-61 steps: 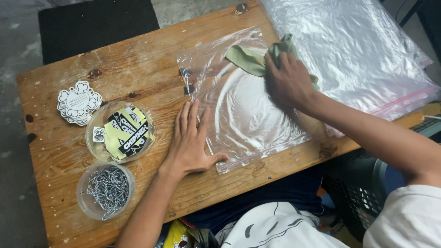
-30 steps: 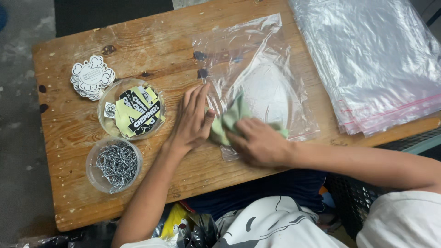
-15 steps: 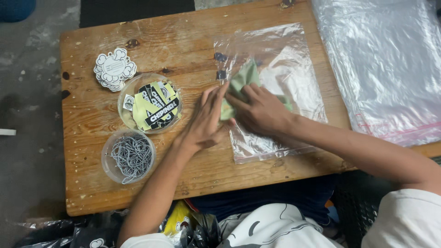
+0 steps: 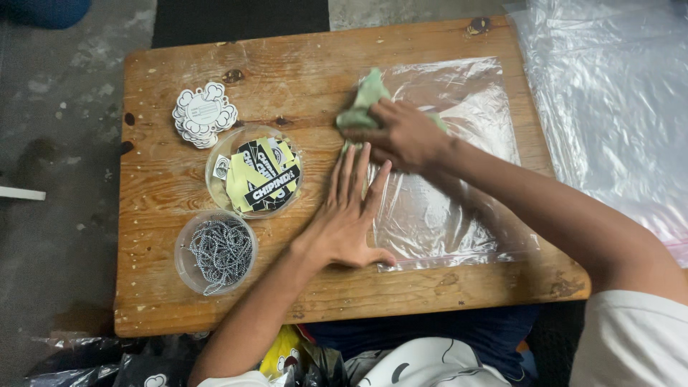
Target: The person wipes a black sling bag with a cloth, attaches a decorative keychain to the zipper, and then places the bag into a clear plastic bag. They also wipe the plastic bag with the cloth before sealing it around the bag.
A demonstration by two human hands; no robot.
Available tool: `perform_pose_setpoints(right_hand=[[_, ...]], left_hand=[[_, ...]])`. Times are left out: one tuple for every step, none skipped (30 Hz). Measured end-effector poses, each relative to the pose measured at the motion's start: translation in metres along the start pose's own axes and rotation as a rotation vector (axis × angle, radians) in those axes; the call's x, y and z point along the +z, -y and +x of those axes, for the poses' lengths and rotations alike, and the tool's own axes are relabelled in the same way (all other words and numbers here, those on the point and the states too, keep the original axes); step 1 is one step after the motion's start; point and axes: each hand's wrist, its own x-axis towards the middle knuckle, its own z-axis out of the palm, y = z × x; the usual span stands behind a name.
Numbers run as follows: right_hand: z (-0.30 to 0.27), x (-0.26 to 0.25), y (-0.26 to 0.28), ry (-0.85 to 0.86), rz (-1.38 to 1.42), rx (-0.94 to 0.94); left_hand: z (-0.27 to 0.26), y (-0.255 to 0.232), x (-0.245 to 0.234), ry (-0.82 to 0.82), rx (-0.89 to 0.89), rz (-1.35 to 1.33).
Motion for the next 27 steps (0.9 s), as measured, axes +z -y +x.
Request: perform_pose_setpoints(right_hand=[[0.010, -0.002, -0.017, -0.005, -0.002, -0.004], [0.019, -0.005, -0.033, 0.057, -0.083, 0.180], [0.027, -0.008, -0.049, 0.118, -0.165, 0.365], [0.029, -0.005, -0.057, 0.114, -0.168, 0.365], [0.031, -0.002, -0.066, 0.073, -0.292, 0.471], [0.034, 0.002, -0.074, 0.029, -0.415, 0.579], [0.037, -0.004, -0.058, 0.023, -0.418, 0.580], [0.039, -0.009, -0.040, 0.037, -0.318, 0.539], [0.041, -0.013, -0.023, 0.051, -0.218, 0.498], [0.033, -0.008, -0.014, 0.048, -0.222, 0.502], [0.024, -0.002, -0.005, 0.080, -0.176, 0.279], [0.016, 0.003, 0.004, 0.112, -0.130, 0.052], [0.018, 0.003, -0.002, 0.111, -0.133, 0.052], [0.018, 0.003, -0.006, 0.090, -0.080, 0.089], [0.017, 0.004, -0.008, 0.069, -0.028, 0.126], [0.025, -0.003, -0.018, 0.070, -0.030, 0.125], [0.032, -0.010, -0.028, 0.041, -0.134, 0.265], [0.038, -0.016, -0.037, 0.010, -0.239, 0.410], [0.031, -0.010, -0.049, 0.009, -0.241, 0.413], [0.025, -0.005, -0.063, 0.035, -0.331, 0.545], [0.019, 0.001, -0.077, 0.062, -0.421, 0.677], [0.010, -0.007, -0.062, 0.064, -0.421, 0.690], [0.002, -0.015, -0.047, 0.044, -0.307, 0.546], [-0.005, -0.025, -0.035, 0.022, -0.201, 0.398], [-0.016, -0.032, -0.032, 0.021, -0.208, 0.409], [-0.028, -0.039, -0.029, 0.012, -0.266, 0.377], [-0.041, -0.046, -0.025, 0.003, -0.324, 0.344]], left_hand=[[0.001, 0.001, -0.001, -0.002, -0.002, 0.007], [0.002, 0.001, -0.001, 0.052, -0.023, 0.055], [0.003, 0.001, -0.001, 0.106, -0.045, 0.102], [0.002, 0.001, 0.000, 0.104, -0.043, 0.106], [0.001, 0.001, 0.000, 0.090, -0.034, 0.100], [0.001, 0.003, 0.000, 0.078, -0.024, 0.095], [0.002, 0.002, -0.002, 0.077, -0.021, 0.100], [0.002, 0.002, -0.002, 0.080, -0.025, 0.110], [0.002, 0.001, -0.003, 0.083, -0.028, 0.120], [0.003, 0.000, -0.003, 0.082, -0.023, 0.122], [0.003, 0.000, -0.002, 0.091, -0.028, 0.138], [0.003, -0.001, -0.002, 0.097, -0.036, 0.154], [0.005, 0.000, -0.004, 0.095, -0.033, 0.155], [0.005, -0.002, -0.005, 0.142, -0.044, 0.138], [0.004, -0.004, -0.007, 0.189, -0.055, 0.120], [0.005, -0.004, -0.010, 0.186, -0.055, 0.120], [0.005, -0.005, -0.012, 0.208, -0.051, 0.140], [0.006, -0.006, -0.015, 0.234, -0.043, 0.160], [0.003, -0.004, -0.011, 0.234, -0.039, 0.160], [0.003, -0.001, -0.007, 0.177, -0.014, 0.166], [0.003, 0.002, -0.003, 0.119, 0.011, 0.172], [0.003, -0.002, -0.008, 0.127, 0.022, 0.169], [0.003, -0.005, -0.013, 0.188, -0.021, 0.137], [0.007, -0.007, -0.019, 0.243, -0.061, 0.108], [0.006, -0.004, -0.017, 0.244, -0.048, 0.108], [0.006, -0.002, -0.013, 0.206, -0.025, 0.120], [0.005, 0.000, -0.010, 0.168, -0.002, 0.131]])
